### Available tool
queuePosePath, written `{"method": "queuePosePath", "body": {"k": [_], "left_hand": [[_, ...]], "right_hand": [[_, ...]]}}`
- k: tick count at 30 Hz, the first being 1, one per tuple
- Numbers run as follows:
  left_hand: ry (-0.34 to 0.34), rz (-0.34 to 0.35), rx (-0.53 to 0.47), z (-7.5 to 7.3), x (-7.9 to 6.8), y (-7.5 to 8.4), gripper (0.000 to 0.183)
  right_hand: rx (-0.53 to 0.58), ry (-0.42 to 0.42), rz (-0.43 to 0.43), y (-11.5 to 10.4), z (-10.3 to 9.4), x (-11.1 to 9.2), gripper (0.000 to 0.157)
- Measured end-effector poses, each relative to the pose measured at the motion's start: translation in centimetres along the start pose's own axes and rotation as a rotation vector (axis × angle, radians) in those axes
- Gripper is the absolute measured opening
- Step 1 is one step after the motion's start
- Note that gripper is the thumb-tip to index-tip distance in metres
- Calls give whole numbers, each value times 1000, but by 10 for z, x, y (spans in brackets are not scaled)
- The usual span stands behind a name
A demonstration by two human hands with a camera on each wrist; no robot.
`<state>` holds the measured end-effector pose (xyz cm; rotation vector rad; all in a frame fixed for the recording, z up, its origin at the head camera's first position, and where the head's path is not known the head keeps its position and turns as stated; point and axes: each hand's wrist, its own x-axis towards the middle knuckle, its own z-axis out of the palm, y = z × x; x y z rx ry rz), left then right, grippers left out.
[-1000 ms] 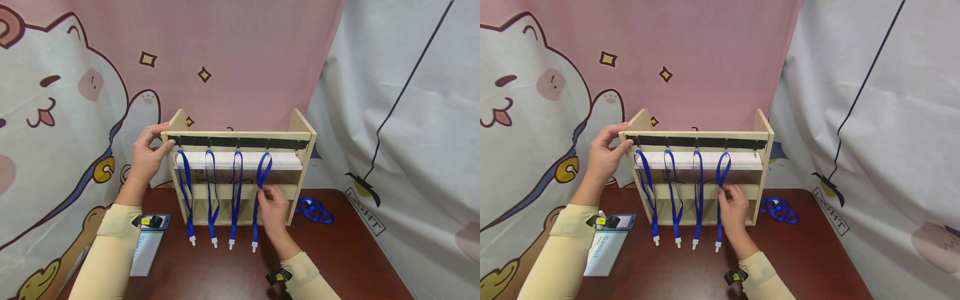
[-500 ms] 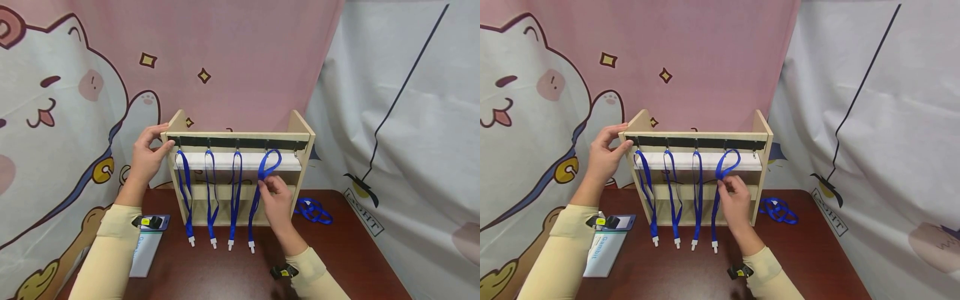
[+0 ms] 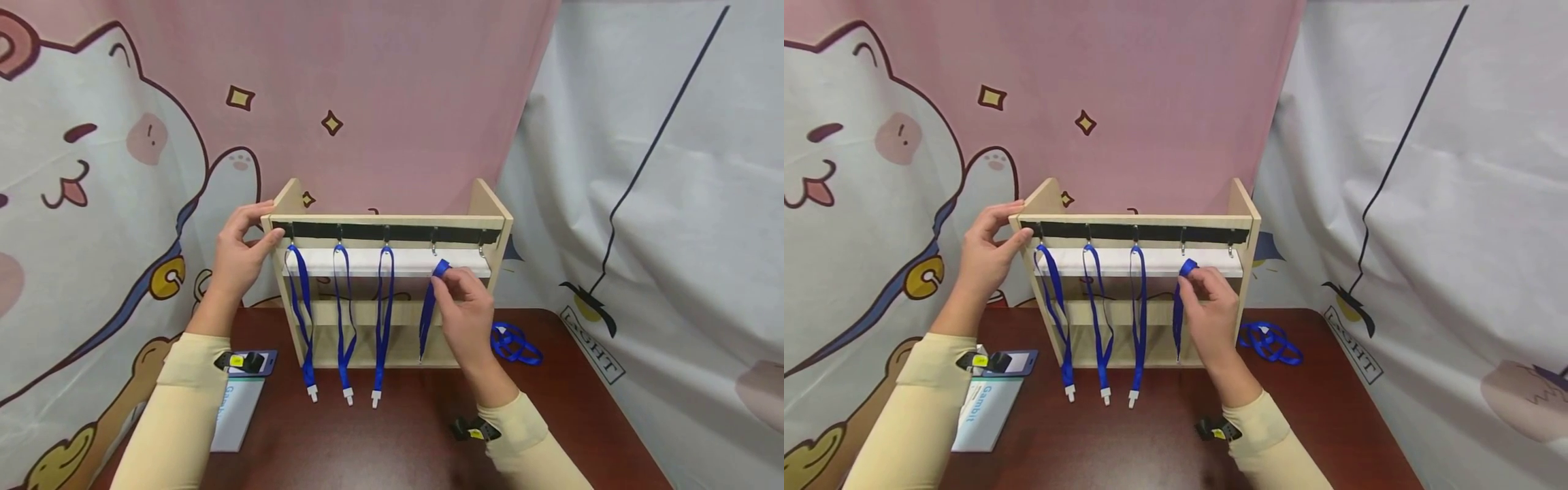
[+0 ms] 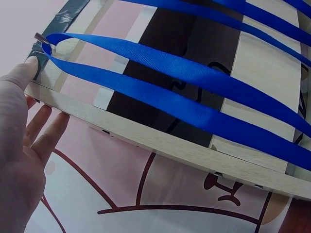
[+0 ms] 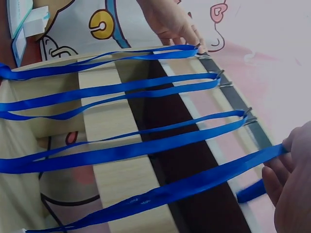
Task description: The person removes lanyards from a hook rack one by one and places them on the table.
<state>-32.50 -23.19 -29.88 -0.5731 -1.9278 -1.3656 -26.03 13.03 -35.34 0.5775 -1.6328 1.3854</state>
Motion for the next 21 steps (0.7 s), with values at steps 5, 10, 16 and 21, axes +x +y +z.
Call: {"method": "queuePosePath", "body": {"k": [5, 10, 16, 21], "left_hand": [[0, -8, 12, 0, 0, 0, 38], [5, 1, 6, 0, 0, 2, 37], [1, 8, 10, 0, 0, 6, 37], [8, 14, 1, 1, 0, 5, 36]], "right_hand": [[-16, -22, -27, -6, -10, 4, 8], [-55, -49, -33, 6, -23, 4, 9], [-107, -88, 7, 21, -46, 3, 11], [-121, -133, 29, 20, -67, 5, 14]]}}
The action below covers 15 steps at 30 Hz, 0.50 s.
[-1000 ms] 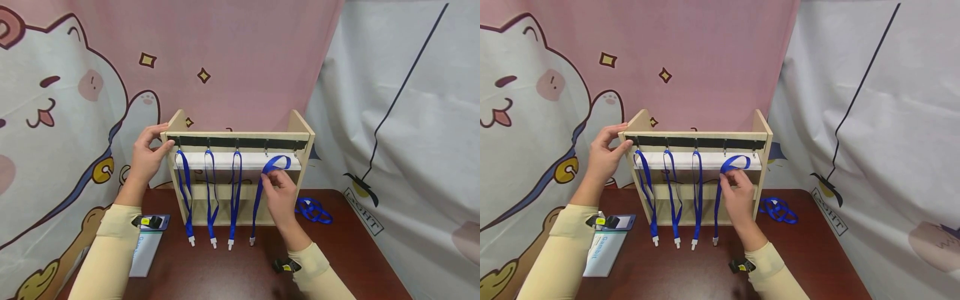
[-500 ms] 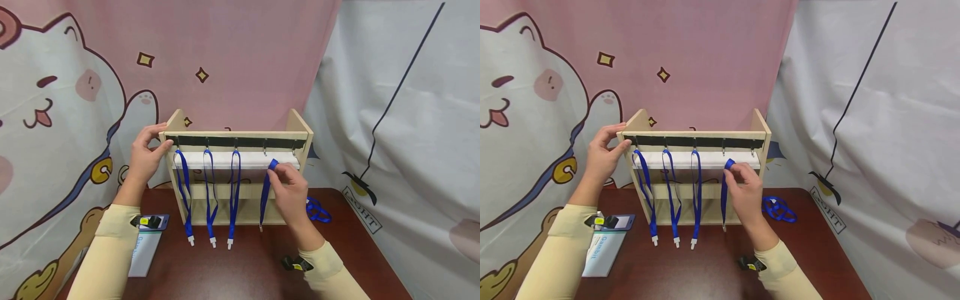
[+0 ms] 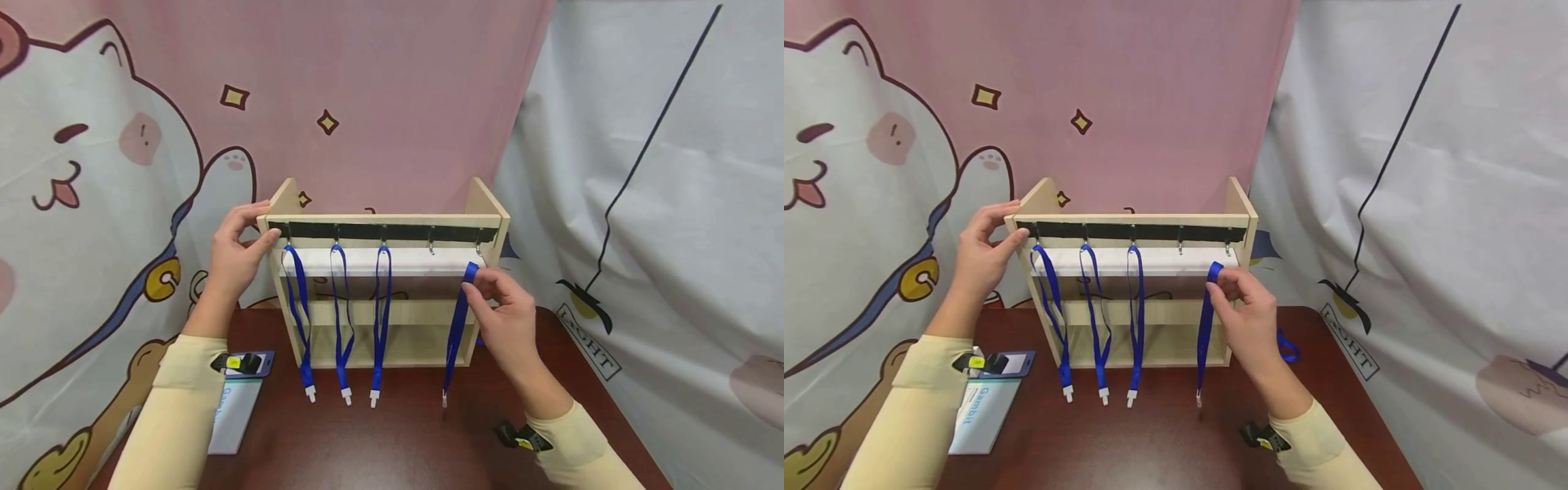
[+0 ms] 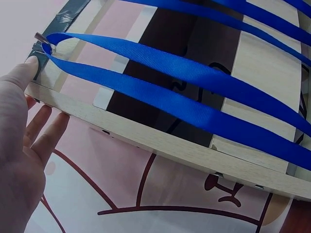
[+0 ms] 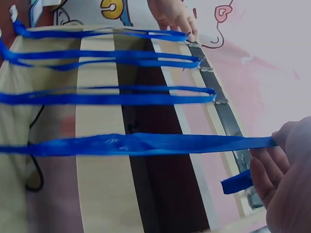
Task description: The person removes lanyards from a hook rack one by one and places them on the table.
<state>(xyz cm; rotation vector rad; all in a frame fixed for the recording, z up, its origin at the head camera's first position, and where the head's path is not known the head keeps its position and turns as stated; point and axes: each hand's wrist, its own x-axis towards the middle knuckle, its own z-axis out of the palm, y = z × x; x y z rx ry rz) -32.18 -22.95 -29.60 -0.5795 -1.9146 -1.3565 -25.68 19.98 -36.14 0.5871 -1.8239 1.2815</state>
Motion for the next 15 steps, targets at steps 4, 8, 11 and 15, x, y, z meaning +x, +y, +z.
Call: {"method": "queuePosePath", "body": {"k": [4, 8, 11, 15], "left_hand": [[7, 0, -7, 0, 0, -3, 36], [9, -2, -1, -1, 0, -4, 36], [7, 0, 7, -1, 0, -3, 37], [7, 0, 4, -1, 2, -12, 38]], "right_hand": [[-12, -45, -10, 3, -17, 1, 19], [-67, -90, -25, 7, -35, 3, 26], [-124, -114, -48, 10, -50, 5, 27], [-192, -118, -90, 18, -68, 6, 28]]}}
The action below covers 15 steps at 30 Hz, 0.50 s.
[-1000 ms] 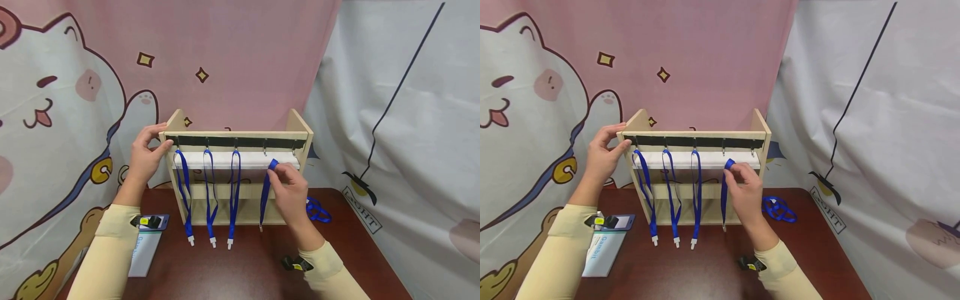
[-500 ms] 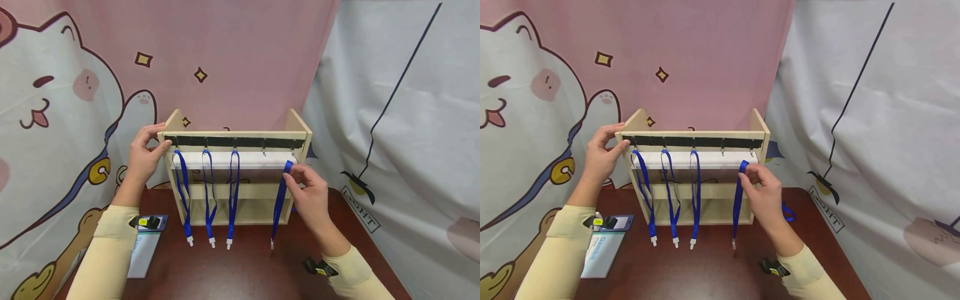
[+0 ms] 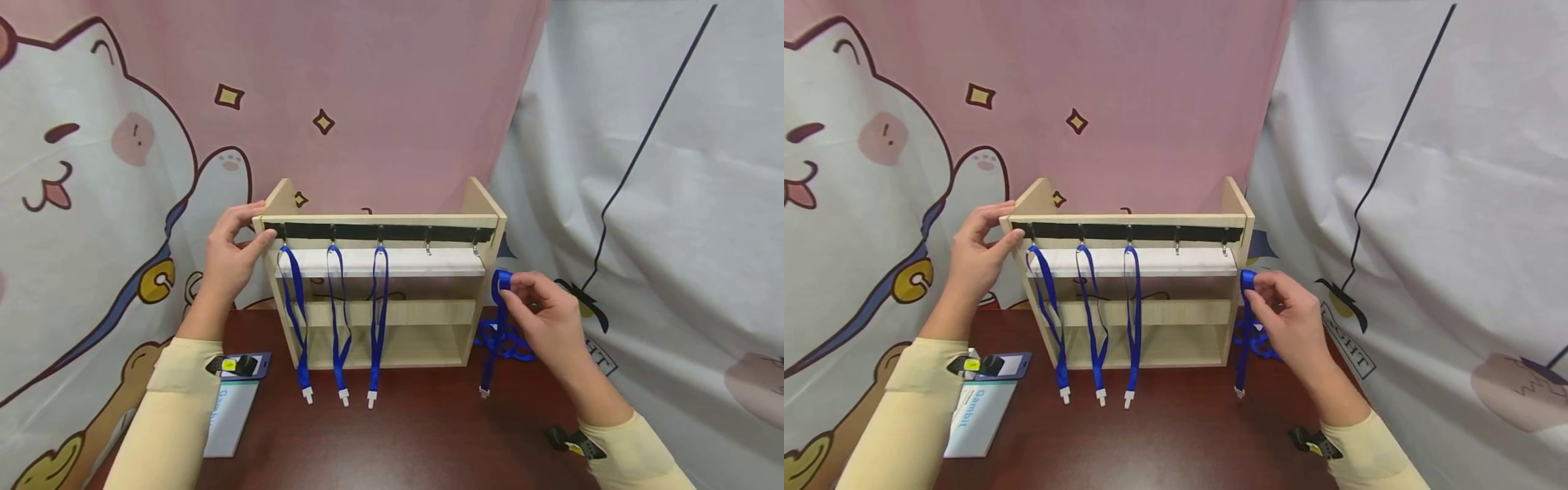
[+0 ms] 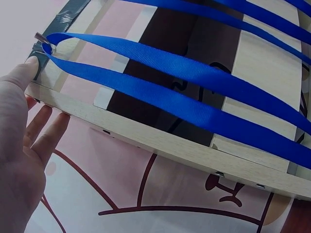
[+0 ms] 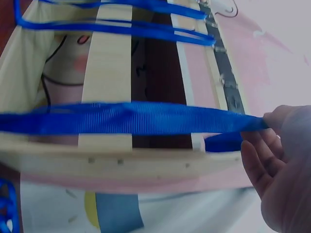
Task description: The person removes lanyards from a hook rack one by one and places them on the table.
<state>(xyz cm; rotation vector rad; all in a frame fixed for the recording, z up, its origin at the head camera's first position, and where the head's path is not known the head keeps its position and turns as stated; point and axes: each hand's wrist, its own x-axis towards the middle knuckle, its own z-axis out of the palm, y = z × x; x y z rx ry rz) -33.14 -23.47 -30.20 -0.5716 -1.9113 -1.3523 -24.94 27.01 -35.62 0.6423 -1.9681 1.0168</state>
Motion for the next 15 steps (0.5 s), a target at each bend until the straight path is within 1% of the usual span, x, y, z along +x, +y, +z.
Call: {"method": "queuePosePath", "body": {"k": [4, 6, 9, 13, 15], "left_hand": [[6, 0, 5, -1, 3, -19, 39], [7, 0, 12, -1, 4, -23, 39], [4, 0, 11, -1, 3, -18, 39], [-4, 3, 0, 0, 0, -1, 38], [-5, 2, -1, 0, -1, 6, 38]], "right_hand": [[-62, 3, -21, 11, -16, -3, 30], [-77, -6, -24, 15, -24, -3, 29], [-99, -22, -44, 20, -35, -3, 31], [-157, -54, -72, 24, -50, -2, 34], [-188, -66, -71, 26, -57, -2, 33]]}}
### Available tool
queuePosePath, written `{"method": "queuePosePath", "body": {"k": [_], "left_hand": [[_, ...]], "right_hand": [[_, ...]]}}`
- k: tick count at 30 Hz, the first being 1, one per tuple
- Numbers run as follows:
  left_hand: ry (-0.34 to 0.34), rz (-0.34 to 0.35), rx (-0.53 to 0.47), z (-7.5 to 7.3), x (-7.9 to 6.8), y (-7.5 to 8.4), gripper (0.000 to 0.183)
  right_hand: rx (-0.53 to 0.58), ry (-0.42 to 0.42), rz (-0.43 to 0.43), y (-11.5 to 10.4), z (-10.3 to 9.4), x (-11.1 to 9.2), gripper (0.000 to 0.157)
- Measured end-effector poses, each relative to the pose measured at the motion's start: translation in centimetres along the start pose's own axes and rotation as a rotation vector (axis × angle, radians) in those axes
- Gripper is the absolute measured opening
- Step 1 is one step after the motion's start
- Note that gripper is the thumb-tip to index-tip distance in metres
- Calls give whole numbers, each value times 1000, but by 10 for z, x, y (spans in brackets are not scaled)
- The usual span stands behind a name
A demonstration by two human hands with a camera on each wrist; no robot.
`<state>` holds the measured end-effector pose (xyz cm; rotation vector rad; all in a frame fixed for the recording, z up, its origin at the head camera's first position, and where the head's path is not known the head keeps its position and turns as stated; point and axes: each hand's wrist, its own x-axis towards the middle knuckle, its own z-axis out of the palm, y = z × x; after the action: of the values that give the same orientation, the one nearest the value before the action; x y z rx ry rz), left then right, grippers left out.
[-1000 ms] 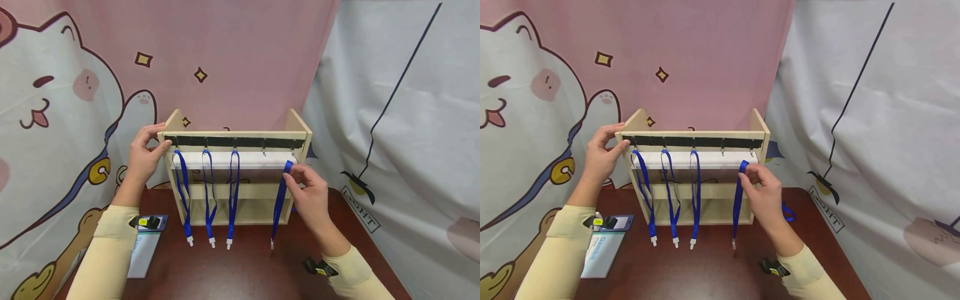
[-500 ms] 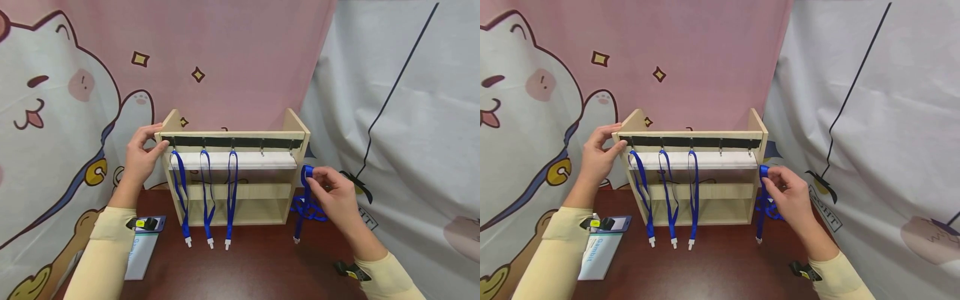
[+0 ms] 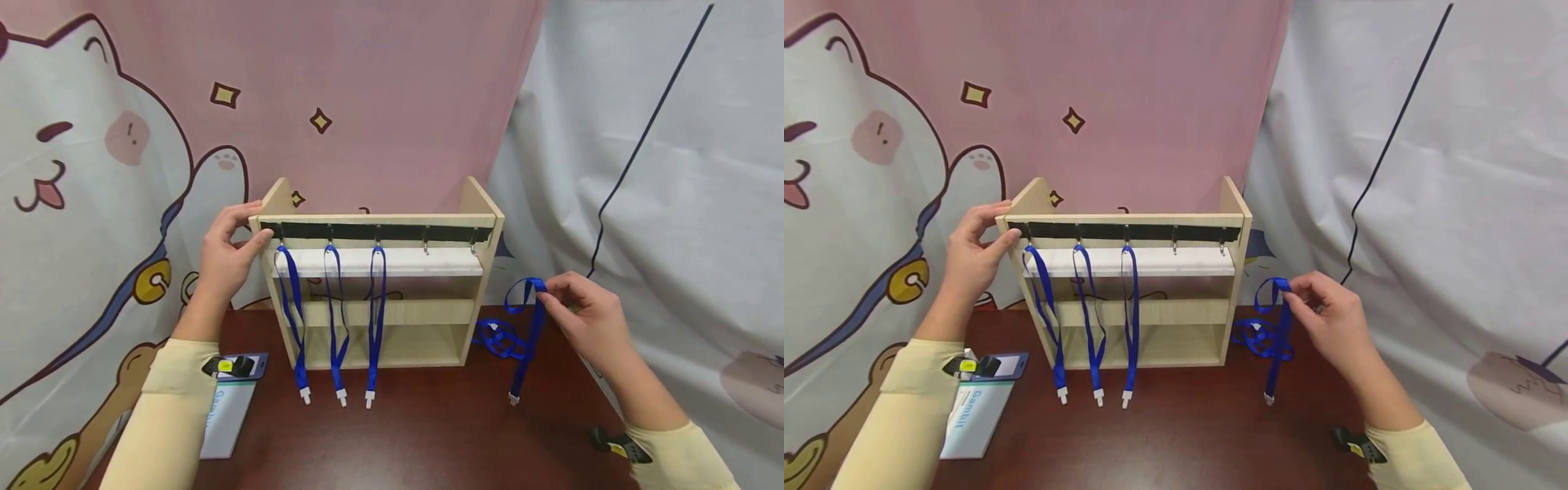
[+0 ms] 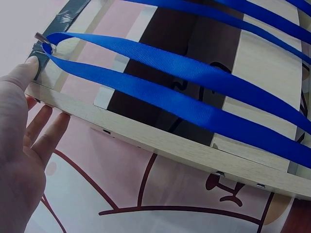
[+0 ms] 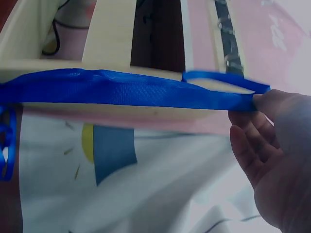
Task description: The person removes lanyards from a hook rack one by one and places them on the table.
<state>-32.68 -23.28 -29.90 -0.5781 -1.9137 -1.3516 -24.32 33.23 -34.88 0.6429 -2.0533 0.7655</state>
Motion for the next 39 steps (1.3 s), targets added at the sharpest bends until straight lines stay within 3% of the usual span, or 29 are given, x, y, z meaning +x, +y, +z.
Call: {"method": "queuePosePath", "body": {"k": [3, 13, 32, 39], "left_hand": [[-2, -5, 11, -1, 0, 2, 38], [-1, -8, 16, -6, 4, -30, 41], [2, -18, 44, -3, 4, -30, 40], [4, -14, 23, -3, 5, -34, 40]], "right_hand": [[-26, -10, 30, 8, -8, 0, 29], [-52, 7, 175, 48, -23, -2, 19], [-196, 18, 315, 95, -38, -6, 11], [-226, -37, 375, 101, -39, -12, 11]]}}
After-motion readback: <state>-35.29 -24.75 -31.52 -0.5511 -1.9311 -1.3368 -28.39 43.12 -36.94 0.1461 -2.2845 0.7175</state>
